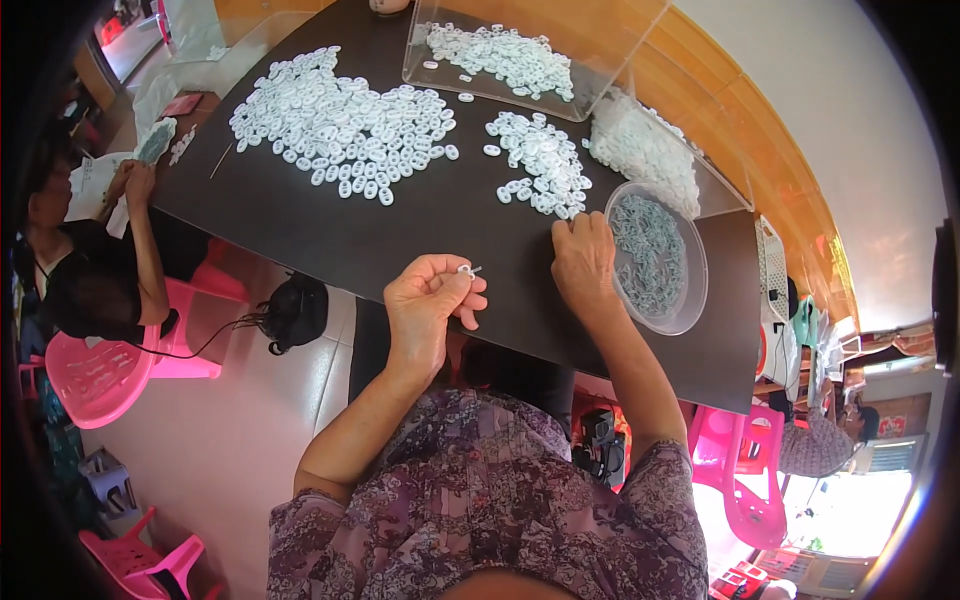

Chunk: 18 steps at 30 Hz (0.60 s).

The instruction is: Manually assembling small white plastic components by inserting small grey pins into them.

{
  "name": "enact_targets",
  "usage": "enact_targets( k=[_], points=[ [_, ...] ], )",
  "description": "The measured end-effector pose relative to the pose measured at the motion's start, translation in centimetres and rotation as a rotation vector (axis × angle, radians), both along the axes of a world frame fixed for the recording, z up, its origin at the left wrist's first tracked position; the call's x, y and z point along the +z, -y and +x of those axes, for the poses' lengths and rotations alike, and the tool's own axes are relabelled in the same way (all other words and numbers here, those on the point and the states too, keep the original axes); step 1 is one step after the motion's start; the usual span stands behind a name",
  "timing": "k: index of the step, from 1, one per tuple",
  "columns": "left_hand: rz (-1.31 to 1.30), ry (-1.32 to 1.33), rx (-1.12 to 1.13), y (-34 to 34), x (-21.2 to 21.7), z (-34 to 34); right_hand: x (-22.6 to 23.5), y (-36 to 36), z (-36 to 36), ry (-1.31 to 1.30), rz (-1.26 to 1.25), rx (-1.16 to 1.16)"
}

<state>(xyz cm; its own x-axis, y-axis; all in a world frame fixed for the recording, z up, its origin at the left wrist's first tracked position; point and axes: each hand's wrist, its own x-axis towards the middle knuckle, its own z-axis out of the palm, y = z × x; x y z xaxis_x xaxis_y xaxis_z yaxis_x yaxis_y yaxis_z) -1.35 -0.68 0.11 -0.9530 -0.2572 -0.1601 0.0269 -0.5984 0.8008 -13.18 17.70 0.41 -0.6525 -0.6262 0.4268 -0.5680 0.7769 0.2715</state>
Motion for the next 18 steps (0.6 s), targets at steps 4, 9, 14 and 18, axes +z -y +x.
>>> enact_targets(
  k=[4, 9, 14, 18],
  points=[
    [0.005, 0.006, -0.015, 0.2, -0.1, 0.0, 0.3, 0.2, 1.2, 0.144, -0.247, 0.095],
    [-0.022, 0.024, -0.021, 0.4, 0.1, 0.1, 1.0, -0.8, 1.9, 0.178, -0.393, 0.135],
    [-0.019, 0.012, -0.032, 0.4, -0.1, 0.1, 0.7, -0.9, 2.5, 0.159, -0.358, 0.092],
    [-0.030, 0.013, -0.032, 0.2, 0.1, 0.1, 0.4, -0.9, 2.5, 0.222, -0.296, 0.075]
  ],
)
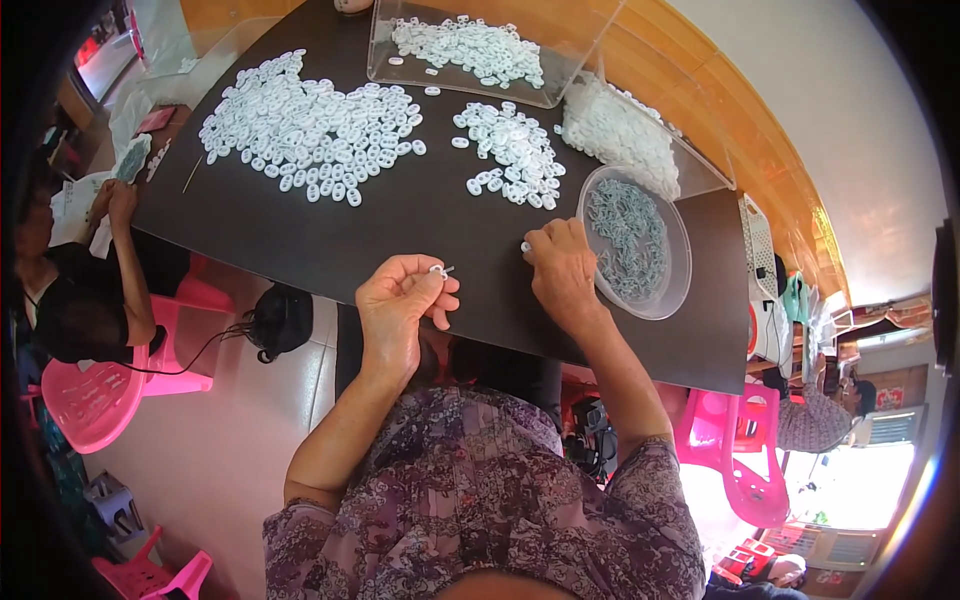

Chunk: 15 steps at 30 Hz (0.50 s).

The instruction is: Manually assembling small white plastic components by inserting small grey pins into them.

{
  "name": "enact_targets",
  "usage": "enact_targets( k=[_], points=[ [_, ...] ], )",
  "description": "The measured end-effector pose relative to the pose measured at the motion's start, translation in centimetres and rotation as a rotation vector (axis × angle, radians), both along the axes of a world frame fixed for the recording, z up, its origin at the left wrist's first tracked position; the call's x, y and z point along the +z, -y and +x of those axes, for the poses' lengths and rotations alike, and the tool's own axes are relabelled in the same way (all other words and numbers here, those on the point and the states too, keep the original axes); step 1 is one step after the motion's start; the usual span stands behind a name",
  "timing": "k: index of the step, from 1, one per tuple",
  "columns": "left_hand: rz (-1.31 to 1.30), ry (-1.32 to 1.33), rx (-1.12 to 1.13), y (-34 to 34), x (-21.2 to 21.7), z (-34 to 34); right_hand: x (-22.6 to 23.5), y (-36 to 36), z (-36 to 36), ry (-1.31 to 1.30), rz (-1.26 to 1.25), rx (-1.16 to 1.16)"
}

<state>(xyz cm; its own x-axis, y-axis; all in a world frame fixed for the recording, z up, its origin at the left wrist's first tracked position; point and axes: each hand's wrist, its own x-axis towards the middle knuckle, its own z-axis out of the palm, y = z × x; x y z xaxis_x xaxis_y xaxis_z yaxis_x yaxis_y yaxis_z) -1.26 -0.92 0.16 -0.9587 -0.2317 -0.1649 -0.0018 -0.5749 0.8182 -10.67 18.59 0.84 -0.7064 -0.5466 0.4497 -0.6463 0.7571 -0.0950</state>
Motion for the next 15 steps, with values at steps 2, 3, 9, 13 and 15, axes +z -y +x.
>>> enact_targets(
  k=[2, 3, 9, 13, 15],
  points=[
    [-0.002, -0.002, -0.002, -0.1, 0.0, 0.0, 0.0, 0.0, -0.1, 0.008, 0.014, -0.003],
    [-0.004, -0.002, -0.003, -0.1, 0.0, 0.0, 0.2, 0.1, -0.2, 0.040, -0.023, -0.010],
    [-0.006, -0.005, -0.002, -0.1, 0.0, 0.0, 0.8, 0.7, 1.5, 0.374, -0.326, 0.011],
    [0.014, -0.022, -0.013, -0.2, 0.5, 0.1, 1.7, 1.5, 2.1, 0.979, -0.819, 0.093],
    [0.013, -0.022, -0.013, -0.2, 0.4, 0.1, 2.1, 2.3, 2.6, 1.041, -0.894, 0.131]
  ],
)
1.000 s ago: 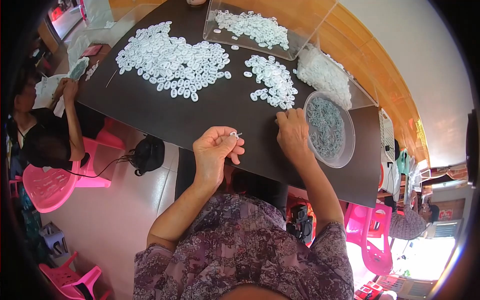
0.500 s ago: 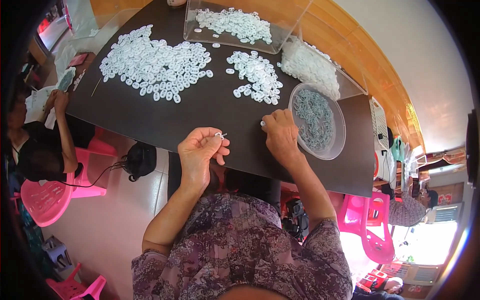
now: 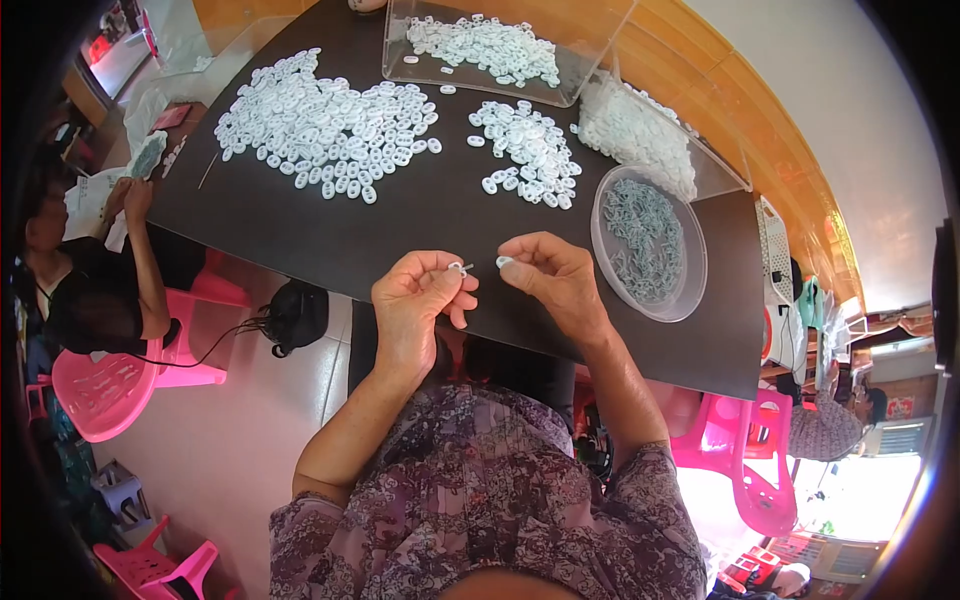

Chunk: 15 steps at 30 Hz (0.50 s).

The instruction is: Manually assembling small white plastic components by inserting small grey pins into them.

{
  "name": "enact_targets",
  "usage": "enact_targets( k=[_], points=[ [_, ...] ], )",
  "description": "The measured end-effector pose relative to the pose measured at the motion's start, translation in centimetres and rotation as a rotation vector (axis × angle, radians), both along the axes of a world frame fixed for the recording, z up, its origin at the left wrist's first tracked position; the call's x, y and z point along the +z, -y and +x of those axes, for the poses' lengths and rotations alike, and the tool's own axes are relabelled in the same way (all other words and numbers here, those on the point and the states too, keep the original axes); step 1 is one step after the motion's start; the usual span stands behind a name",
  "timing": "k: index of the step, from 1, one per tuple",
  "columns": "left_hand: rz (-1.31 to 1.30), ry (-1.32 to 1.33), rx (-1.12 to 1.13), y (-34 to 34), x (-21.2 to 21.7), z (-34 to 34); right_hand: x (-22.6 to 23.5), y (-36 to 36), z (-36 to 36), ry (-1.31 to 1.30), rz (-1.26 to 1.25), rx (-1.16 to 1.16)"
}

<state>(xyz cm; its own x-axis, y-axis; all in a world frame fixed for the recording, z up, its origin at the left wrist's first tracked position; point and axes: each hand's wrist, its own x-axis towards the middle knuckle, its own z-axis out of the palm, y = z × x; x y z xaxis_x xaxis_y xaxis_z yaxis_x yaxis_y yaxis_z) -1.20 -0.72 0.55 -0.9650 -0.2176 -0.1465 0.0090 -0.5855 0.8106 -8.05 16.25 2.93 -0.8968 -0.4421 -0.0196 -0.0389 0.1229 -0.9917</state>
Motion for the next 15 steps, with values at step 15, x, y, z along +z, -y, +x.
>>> enact_targets(
  k=[15],
  points=[
    [-0.082, -0.025, 0.014, 0.6, 0.1, 0.3, -0.4, 1.7, 0.5, 0.025, -0.093, 0.012]
  ],
)
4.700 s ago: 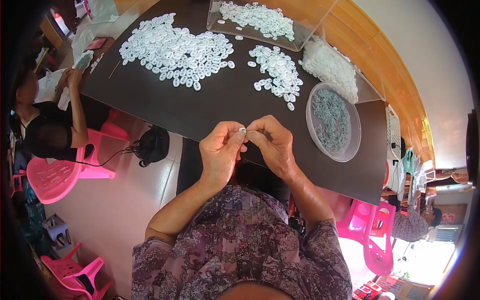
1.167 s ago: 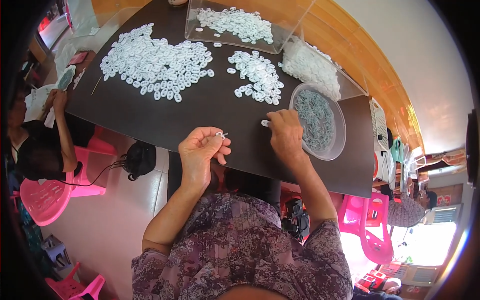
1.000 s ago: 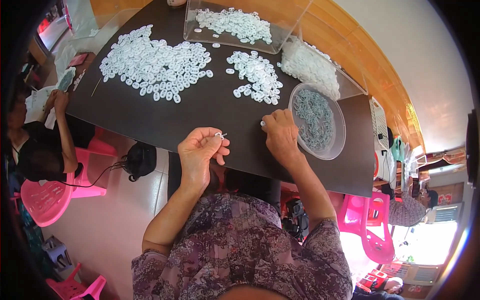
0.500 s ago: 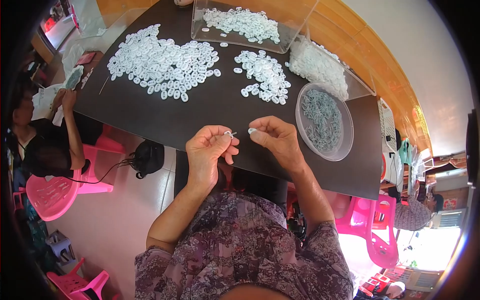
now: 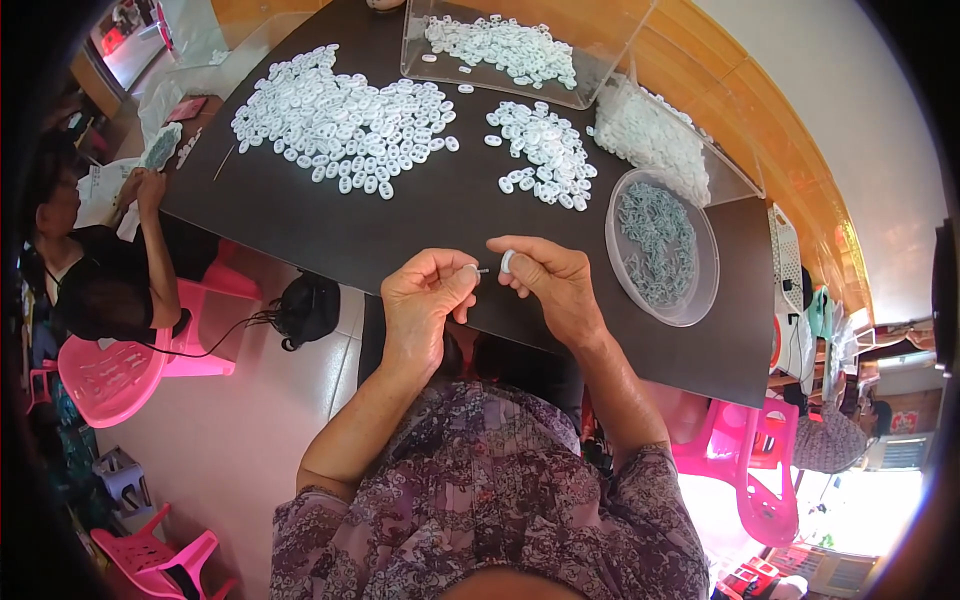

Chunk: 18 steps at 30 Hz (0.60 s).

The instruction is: Manually assembling small white plastic components by inserting small grey pins into them.

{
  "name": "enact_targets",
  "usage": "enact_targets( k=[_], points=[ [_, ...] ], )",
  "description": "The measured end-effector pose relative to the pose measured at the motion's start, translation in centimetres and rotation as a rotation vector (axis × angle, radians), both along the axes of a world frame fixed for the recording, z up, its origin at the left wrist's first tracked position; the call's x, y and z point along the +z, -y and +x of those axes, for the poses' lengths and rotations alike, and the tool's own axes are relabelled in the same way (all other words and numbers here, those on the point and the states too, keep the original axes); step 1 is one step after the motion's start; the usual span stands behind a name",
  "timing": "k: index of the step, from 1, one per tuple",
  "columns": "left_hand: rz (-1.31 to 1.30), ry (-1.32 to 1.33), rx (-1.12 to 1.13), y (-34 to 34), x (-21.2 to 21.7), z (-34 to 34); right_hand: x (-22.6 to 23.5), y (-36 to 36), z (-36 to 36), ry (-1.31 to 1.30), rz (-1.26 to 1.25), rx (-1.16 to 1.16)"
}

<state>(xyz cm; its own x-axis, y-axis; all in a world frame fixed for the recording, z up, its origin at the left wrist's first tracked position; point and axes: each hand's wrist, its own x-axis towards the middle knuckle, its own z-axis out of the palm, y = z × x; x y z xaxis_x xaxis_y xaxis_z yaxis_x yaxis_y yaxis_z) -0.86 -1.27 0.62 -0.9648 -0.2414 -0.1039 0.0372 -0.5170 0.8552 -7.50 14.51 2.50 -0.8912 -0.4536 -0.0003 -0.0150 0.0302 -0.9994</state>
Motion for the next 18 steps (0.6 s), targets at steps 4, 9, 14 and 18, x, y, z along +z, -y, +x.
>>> enact_targets(
  k=[4, 9, 14, 18],
  points=[
    [0.074, -0.007, -0.014, -0.13, 0.20, 0.16, 0.32, -0.21, -0.06, 0.042, 0.097, 0.006],
    [0.049, 0.016, -0.008, -0.33, 0.67, 0.51, -0.19, -0.36, -0.22, 0.032, -0.026, 0.069],
    [0.003, 0.000, -0.018, -0.15, 0.43, 0.63, 0.11, -0.07, -0.27, 0.095, 0.018, 0.051],
    [-0.008, 0.017, -0.026, -0.33, 0.37, 0.68, -0.38, -0.22, -0.54, 0.077, -0.021, 0.090]
  ],
)
